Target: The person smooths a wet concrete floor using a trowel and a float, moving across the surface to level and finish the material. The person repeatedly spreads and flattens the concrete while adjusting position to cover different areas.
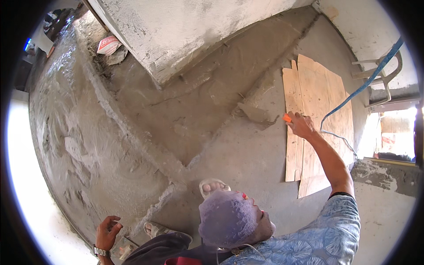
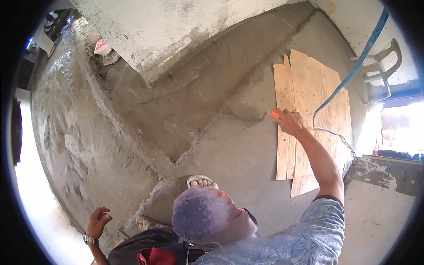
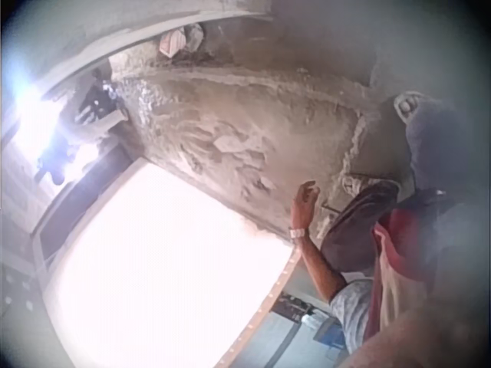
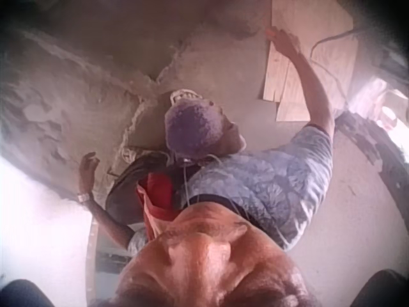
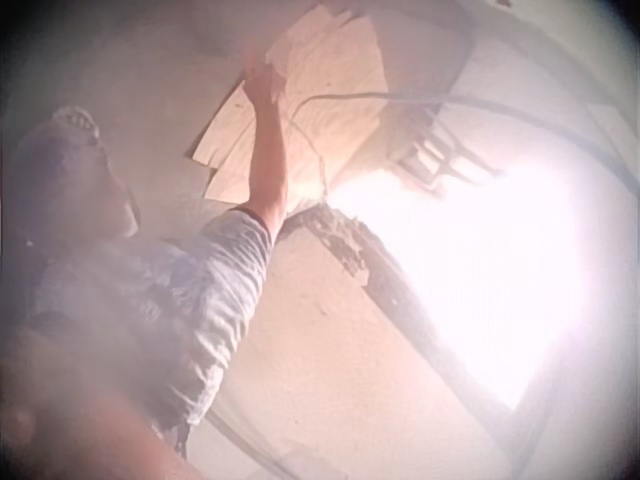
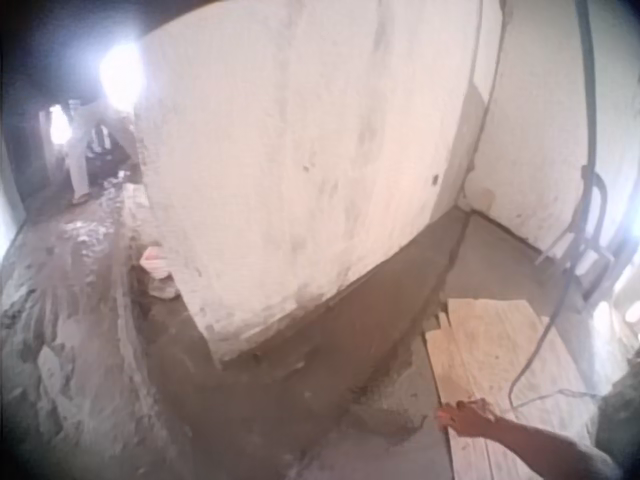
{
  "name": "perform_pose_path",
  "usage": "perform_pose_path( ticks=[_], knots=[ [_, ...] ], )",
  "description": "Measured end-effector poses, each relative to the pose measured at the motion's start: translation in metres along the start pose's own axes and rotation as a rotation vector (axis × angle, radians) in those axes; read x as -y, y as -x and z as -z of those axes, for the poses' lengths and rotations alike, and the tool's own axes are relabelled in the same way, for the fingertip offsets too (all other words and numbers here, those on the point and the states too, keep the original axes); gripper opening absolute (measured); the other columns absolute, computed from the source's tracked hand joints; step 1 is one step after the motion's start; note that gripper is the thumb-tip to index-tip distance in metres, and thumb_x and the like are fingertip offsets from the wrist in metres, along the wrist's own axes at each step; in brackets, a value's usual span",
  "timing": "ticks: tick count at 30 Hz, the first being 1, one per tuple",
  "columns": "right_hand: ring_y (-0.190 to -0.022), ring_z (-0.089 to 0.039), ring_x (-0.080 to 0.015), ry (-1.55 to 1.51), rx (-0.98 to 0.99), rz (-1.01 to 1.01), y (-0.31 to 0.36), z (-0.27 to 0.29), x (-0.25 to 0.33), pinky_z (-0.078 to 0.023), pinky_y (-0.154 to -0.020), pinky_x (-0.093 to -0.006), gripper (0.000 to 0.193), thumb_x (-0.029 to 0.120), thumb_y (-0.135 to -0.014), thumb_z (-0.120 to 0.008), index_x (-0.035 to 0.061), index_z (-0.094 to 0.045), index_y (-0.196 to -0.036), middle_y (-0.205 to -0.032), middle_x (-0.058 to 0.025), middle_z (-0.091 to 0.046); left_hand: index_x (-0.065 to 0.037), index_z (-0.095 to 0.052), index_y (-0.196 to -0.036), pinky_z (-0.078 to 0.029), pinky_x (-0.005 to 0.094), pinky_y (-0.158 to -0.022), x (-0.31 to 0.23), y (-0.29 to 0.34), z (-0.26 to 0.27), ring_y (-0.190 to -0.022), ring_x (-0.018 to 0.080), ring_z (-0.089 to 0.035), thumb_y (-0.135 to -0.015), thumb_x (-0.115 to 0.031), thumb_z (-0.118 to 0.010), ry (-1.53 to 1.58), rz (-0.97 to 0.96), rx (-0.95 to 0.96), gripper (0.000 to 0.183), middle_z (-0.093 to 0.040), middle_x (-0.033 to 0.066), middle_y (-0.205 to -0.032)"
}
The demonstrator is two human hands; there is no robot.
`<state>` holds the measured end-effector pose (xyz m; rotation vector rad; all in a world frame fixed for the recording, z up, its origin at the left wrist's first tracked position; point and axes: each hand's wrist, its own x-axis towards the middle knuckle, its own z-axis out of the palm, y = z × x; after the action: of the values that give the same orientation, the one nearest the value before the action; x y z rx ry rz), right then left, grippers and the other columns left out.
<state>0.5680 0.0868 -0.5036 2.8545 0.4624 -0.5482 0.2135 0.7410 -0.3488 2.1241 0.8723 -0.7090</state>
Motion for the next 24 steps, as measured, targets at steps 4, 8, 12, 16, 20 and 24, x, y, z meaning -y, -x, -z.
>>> perform_pose_path(
  ticks=[4, 8, 12, 16, 20, 24],
  knots=[
    [-0.078, -0.062, -0.0411, 0.064, -0.253, -0.277, -0.062, -0.032, -0.074, -0.049, -0.066, -0.0505, 0.038, 0.037, -0.087, -0.054, 0.0155, -0.050, -0.118, -0.091, -0.0203, -0.064, -0.003, -0.062, -0.101, -0.047, 0.0280, -0.063, 0.000, 0.002, -0.005, -0.067, 0.0145, -0.061, -0.081, -0.028, -0.065, 0.034, -0.049, -0.022, 0.032, -0.066, 0.0083, -0.074],
    [-0.076, -0.062, -0.0426, -0.173, -0.354, -0.387, -0.099, -0.013, -0.060, -0.047, -0.060, -0.0513, 0.039, 0.036, -0.087, -0.055, 0.0110, -0.051, -0.117, -0.084, -0.0231, -0.064, -0.004, -0.062, -0.101, -0.047, 0.0279, -0.063, -0.007, 0.010, -0.001, -0.067, 0.0150, -0.061, -0.081, -0.028, -0.065, -0.030, -0.046, -0.060, 0.032, -0.066, 0.0084, -0.074],
    [-0.085, -0.060, -0.0425, -0.324, -0.384, -0.112, -0.039, -0.025, -0.007, -0.047, -0.069, -0.0512, 0.044, 0.036, -0.088, -0.054, 0.0098, -0.046, -0.122, -0.092, -0.0254, -0.062, -0.003, -0.061, -0.102, -0.047, 0.0285, -0.064, 0.002, 0.024, -0.004, -0.069, 0.0159, -0.062, -0.080, -0.031, -0.066, 0.014, 0.026, -0.031, 0.036, -0.067, 0.0094, -0.076],
    [-0.085, -0.060, -0.0420, -0.224, -0.078, -0.082, 0.017, -0.032, 0.010, -0.047, -0.073, -0.0518, 0.041, 0.032, -0.086, -0.054, 0.0130, -0.044, -0.121, -0.095, -0.0221, -0.062, -0.001, -0.060, -0.102, -0.047, 0.0285, -0.064, -0.008, 0.031, -0.010, -0.071, 0.0161, -0.063, -0.080, -0.034, -0.066, 0.059, 0.039, -0.005, 0.040, -0.067, 0.0102, -0.077],
    [-0.077, -0.061, -0.0426, -0.106, -0.164, -0.156, -0.019, -0.027, -0.026, -0.046, -0.065, -0.0528, 0.035, 0.033, -0.088, -0.053, 0.0089, -0.049, -0.113, -0.087, -0.0242, -0.062, -0.001, -0.060, -0.103, -0.047, 0.0282, -0.065, -0.013, 0.025, -0.012, -0.072, 0.0158, -0.063, -0.081, -0.035, -0.065, 0.058, 0.014, 0.000, 0.041, -0.067, 0.0103, -0.077],
    [-0.075, -0.063, -0.0416, -0.090, -0.296, -0.367, -0.082, 0.006, -0.037, -0.048, -0.067, -0.0522, 0.038, 0.035, -0.083, -0.060, 0.0061, -0.054, -0.106, -0.081, -0.0228, -0.064, -0.001, -0.060, -0.103, -0.047, 0.0281, -0.066, -0.024, 0.012, -0.009, -0.073, 0.0157, -0.064, -0.082, -0.032, -0.064, -0.010, -0.016, -0.017, 0.038, -0.067, 0.0104, -0.077]
  ],
)
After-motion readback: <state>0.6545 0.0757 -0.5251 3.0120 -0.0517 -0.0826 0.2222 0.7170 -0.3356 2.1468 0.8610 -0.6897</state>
